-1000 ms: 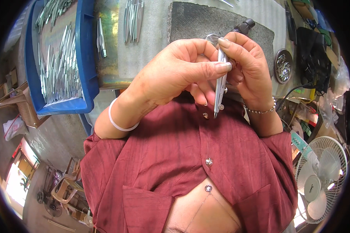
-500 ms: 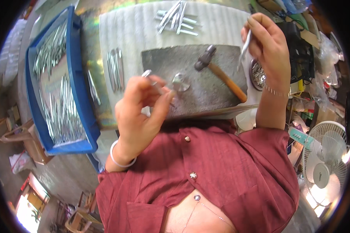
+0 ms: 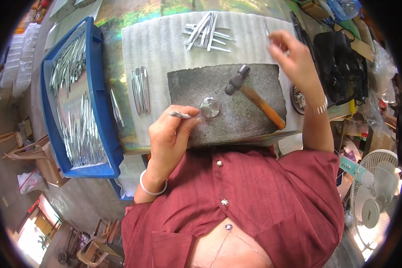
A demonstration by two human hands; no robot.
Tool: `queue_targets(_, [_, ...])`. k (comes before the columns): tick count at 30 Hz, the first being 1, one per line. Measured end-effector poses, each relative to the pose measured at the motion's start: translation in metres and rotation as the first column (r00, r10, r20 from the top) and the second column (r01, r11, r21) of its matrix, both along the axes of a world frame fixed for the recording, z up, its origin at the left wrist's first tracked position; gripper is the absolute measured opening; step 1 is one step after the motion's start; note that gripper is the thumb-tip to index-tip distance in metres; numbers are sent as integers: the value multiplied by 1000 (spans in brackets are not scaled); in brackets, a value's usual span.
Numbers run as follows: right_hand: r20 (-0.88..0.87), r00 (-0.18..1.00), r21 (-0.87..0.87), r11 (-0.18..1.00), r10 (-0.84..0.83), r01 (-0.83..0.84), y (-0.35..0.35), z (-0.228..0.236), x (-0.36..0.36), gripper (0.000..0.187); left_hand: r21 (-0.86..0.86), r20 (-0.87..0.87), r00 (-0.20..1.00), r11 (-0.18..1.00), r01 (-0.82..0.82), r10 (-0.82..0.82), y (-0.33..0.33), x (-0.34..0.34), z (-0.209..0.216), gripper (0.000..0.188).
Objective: Stamping markings onto metal strips using a punch tool and hammer on a metal block.
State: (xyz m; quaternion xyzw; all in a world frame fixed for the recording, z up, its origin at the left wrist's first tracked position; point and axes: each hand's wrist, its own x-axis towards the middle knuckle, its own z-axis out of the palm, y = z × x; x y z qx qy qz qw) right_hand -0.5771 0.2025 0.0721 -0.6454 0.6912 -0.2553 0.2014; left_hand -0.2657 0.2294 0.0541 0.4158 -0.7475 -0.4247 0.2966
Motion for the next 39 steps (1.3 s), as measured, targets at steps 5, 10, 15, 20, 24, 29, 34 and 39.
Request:
queue_targets(5, [-144, 959, 40, 970, 242, -239, 71, 14, 52, 42, 417, -344, 925, 909, -3, 161, -1, -12, 5, 14])
queue_targets(10, [-289, 943, 50, 986, 166, -158, 87, 7, 68, 46, 342, -419, 897, 940, 10, 143, -4, -22, -4, 11])
queue_targets(15, [-319, 935, 82, 988, 153, -134, 86, 6, 71, 44, 313, -348, 928, 950, -23, 137, 1, -20, -5, 11])
queue_targets(20, [-355, 923, -5, 987, 146, -158, 88, 4, 73, 43, 271, -270, 959, 963, -16, 92, 3, -18, -8, 13])
queue_targets(24, [-300, 941, 29, 988, 156, -155, 89, 4, 72, 43, 249, -249, 964, 968, -32, 95, 3, -20, -6, 13])
queue_targets(29, [-173, 978, 86, 991, 116, -102, 90, 3, 71, 40, 233, -268, 958, 972, -42, 106, 3, -22, -9, 12])
queue_targets(34, [6, 997, 79, 994, 74, -74, 91, 3, 70, 38, 253, -320, 928, 961, -110, 191, 4, -27, -9, 12])
queue_targets(39, [209, 974, 57, 994, 83, -97, 92, 5, 72, 36, 300, -328, 918, 946, -121, 222, 5, -29, -8, 11])
